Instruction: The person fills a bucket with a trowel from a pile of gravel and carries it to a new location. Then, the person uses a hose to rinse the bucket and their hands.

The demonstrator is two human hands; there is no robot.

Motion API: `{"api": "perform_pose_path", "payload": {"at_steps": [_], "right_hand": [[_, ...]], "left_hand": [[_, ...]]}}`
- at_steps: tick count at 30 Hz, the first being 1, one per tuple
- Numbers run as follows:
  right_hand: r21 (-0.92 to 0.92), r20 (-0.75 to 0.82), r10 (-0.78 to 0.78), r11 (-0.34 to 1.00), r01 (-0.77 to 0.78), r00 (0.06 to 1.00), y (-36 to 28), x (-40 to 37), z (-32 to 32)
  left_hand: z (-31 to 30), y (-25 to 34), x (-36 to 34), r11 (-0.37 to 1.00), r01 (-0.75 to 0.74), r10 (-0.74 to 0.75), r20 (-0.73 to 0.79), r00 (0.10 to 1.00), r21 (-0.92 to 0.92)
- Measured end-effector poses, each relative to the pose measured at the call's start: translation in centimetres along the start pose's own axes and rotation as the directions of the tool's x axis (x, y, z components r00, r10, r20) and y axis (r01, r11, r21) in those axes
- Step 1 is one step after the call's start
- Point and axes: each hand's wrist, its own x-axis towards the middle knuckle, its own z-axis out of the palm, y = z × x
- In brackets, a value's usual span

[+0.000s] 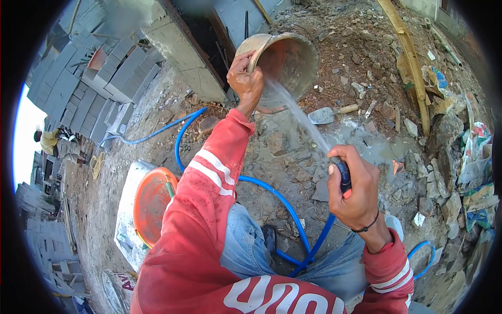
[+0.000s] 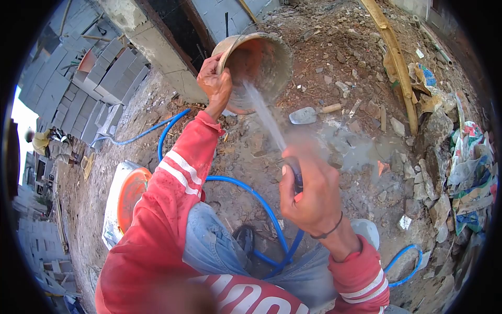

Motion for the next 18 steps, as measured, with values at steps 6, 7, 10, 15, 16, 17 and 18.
{"api": "perform_pose_path", "payload": {"at_steps": [6,7,10,15,16,17,18], "right_hand": [[-0.139,-0.107,0.037,0.989,-0.052,0.994,0.3,0.5,-1.1],[-0.137,-0.117,0.065,0.987,-0.081,0.991,0.3,0.6,-1.3],[-0.143,-0.159,0.056,0.987,-0.079,0.986,0.2,0.6,-1.8],[-0.12,-0.171,0.088,0.987,-0.109,0.981,0.2,0.7,-2.0],[-0.159,-0.153,0.093,0.98,-0.117,0.984,0.1,0.7,-2.0],[-0.159,-0.154,0.095,0.98,-0.12,0.984,0.2,0.7,-1.9],[-0.144,-0.106,0.077,0.985,-0.092,0.991,0.5,0.6,-1.6]], "left_hand": [[0.2,0.7,0.2,0.999,-0.01,0.01,-0.017,1.0,0.032],[0.2,0.9,0.1,0.999,-0.008,0.008,-0.016,1.0,0.031],[0.2,1.1,0.0,0.999,-0.012,0.012,-0.001,1.0,0.048],[0.1,0.8,-0.3,0.997,-0.008,0.008,-0.005,1.0,0.076],[0.1,0.7,-0.3,0.997,-0.007,0.007,-0.002,1.0,0.076],[0.1,0.6,-0.2,0.997,-0.014,0.015,-0.017,1.0,0.079],[0.0,0.6,-0.2,0.996,-0.021,0.024,-0.033,0.999,0.083]]}}
